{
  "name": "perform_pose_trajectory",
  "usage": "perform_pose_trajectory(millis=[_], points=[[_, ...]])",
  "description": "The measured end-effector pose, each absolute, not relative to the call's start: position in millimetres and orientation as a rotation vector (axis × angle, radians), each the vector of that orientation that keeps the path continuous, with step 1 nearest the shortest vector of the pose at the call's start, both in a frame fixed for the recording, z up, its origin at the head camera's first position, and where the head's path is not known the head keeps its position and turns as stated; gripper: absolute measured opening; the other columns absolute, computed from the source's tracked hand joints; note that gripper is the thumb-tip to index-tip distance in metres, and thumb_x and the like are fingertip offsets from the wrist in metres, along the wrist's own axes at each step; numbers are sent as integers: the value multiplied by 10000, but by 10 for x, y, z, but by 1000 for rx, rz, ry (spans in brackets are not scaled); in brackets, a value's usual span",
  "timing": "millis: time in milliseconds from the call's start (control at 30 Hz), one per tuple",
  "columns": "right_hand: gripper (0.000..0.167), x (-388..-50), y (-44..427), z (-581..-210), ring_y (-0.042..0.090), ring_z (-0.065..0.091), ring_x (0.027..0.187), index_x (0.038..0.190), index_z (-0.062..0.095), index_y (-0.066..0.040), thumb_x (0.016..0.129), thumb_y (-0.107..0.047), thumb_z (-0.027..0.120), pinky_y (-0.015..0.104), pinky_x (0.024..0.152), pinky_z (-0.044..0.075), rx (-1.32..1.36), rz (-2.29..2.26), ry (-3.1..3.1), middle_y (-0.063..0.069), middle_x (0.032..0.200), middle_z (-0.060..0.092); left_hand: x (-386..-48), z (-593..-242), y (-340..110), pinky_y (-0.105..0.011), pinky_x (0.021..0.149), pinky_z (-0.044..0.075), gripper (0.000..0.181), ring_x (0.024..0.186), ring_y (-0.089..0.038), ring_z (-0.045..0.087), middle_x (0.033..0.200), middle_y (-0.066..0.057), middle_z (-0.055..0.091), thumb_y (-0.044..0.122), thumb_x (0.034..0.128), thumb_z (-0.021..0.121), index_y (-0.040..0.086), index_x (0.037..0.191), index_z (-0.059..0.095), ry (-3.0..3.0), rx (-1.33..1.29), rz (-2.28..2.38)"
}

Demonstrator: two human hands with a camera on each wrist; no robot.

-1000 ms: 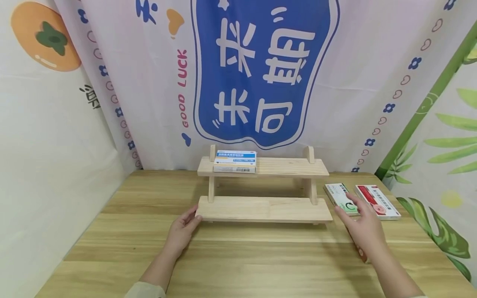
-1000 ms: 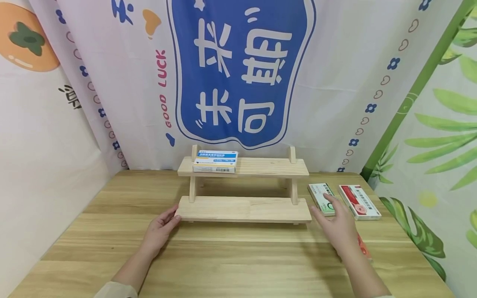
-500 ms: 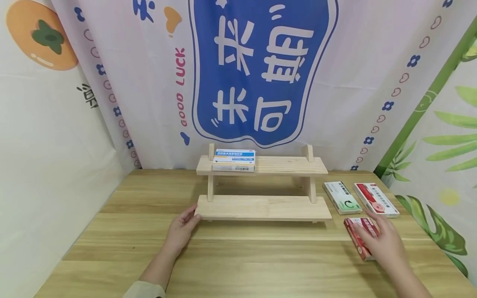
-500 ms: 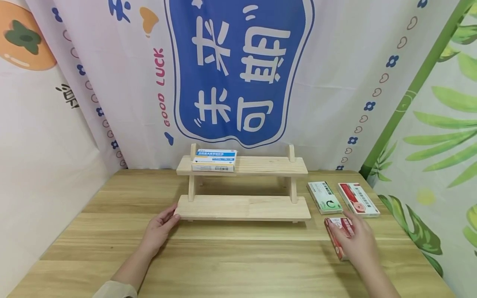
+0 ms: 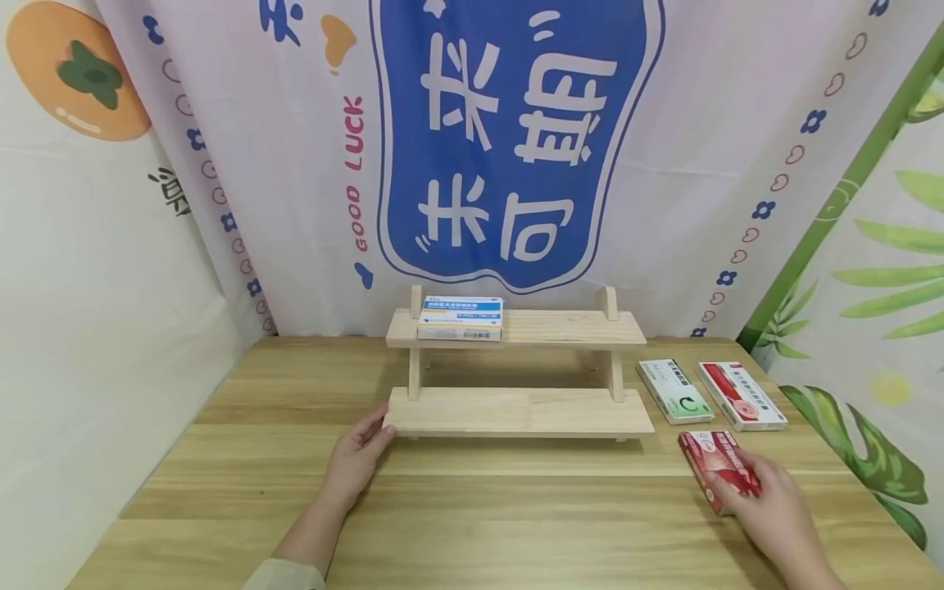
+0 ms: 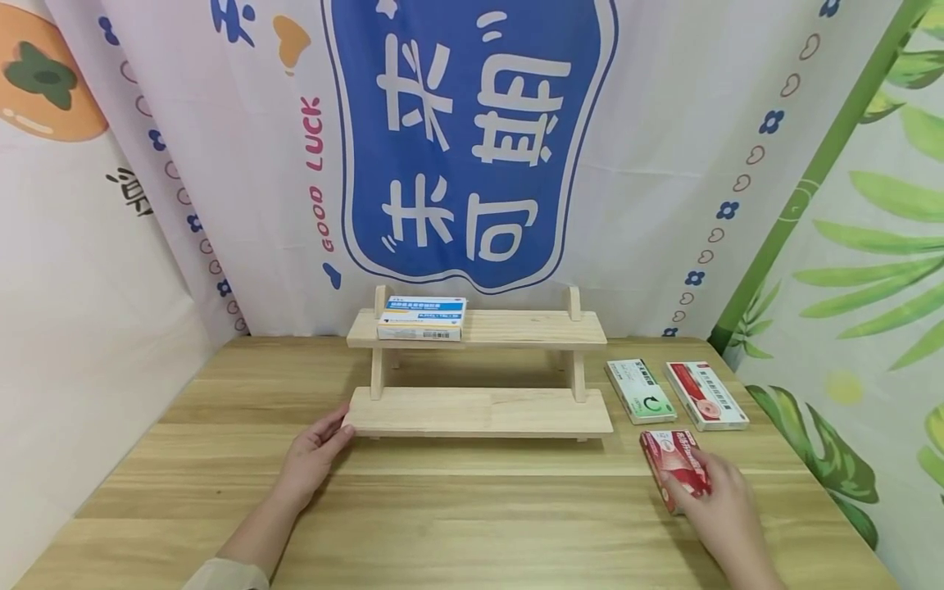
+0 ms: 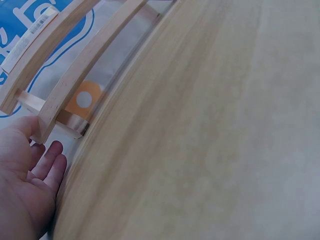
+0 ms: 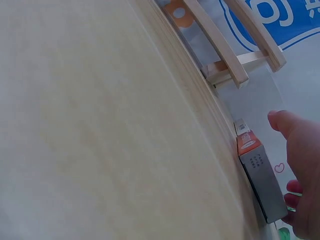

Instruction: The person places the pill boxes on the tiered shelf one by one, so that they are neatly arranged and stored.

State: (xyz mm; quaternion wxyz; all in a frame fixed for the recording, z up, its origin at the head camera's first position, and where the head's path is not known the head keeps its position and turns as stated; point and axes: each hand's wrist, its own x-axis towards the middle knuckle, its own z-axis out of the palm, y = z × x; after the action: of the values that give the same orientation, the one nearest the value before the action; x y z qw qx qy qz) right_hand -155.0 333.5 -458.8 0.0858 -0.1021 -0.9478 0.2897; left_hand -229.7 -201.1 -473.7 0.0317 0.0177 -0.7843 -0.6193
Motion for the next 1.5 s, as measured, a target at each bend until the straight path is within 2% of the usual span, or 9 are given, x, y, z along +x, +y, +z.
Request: perform_pose_trajectory(millis=[367, 500, 967, 1267, 1500], points=[[987, -1565, 3349, -4654, 583, 306, 1240, 1449, 314, 98, 870, -653, 590, 768, 983, 352, -455, 860, -2979, 426, 1404, 264, -2294, -4759, -2020, -347, 1144, 379, 502, 1406, -282, 418, 1509, -171, 439, 187, 979, 605, 14, 1429, 463, -2402, 62, -1918], [1017, -1571, 3354, -4657, 581, 315, 1233, 1453, 303, 98, 855, -672, 593, 761, 985, 358, -470, 845, -3001, 426, 1397, 272, -2292, -4762, -2022, -351, 1145, 372, 501, 1408, -281, 414, 1510, -169, 438, 195, 980, 605, 14, 1427, 466, -2401, 61, -1916], [990, -1570, 3348, -4632, 578, 307, 1235, 1459, 295, 103, 877, -642, 587, 758, 993, 362, -513, 870, -2990, 427, 1398, 256, -2276, -4749, -2024, -358, 1155, 355, 508, 1418, -282, 399, 1518, -165, 425, 208, 984, 599, 17, 1433, 455, -2408, 42, -1907], [870, -1623, 3315, -4476, 599, 336, 1220, 1432, 362, 112, 897, -515, 643, 770, 953, 349, -380, 846, -2827, 438, 1381, 311, -2284, -4753, -2023, -378, 1153, 363, 515, 1413, -290, 405, 1513, -169, 432, 223, 981, 604, 15, 1429, 461, -2413, 41, -1886], [891, -1719, 3272, -4278, 605, 314, 1240, 1473, 330, 64, 894, -539, 639, 778, 944, 339, -344, 868, -2808, 439, 1413, 280, -2307, -4755, -2017, -363, 1141, 379, 504, 1402, -297, 422, 1507, -175, 436, 201, 980, 605, 7, 1424, 466, -2406, 44, -1886]])
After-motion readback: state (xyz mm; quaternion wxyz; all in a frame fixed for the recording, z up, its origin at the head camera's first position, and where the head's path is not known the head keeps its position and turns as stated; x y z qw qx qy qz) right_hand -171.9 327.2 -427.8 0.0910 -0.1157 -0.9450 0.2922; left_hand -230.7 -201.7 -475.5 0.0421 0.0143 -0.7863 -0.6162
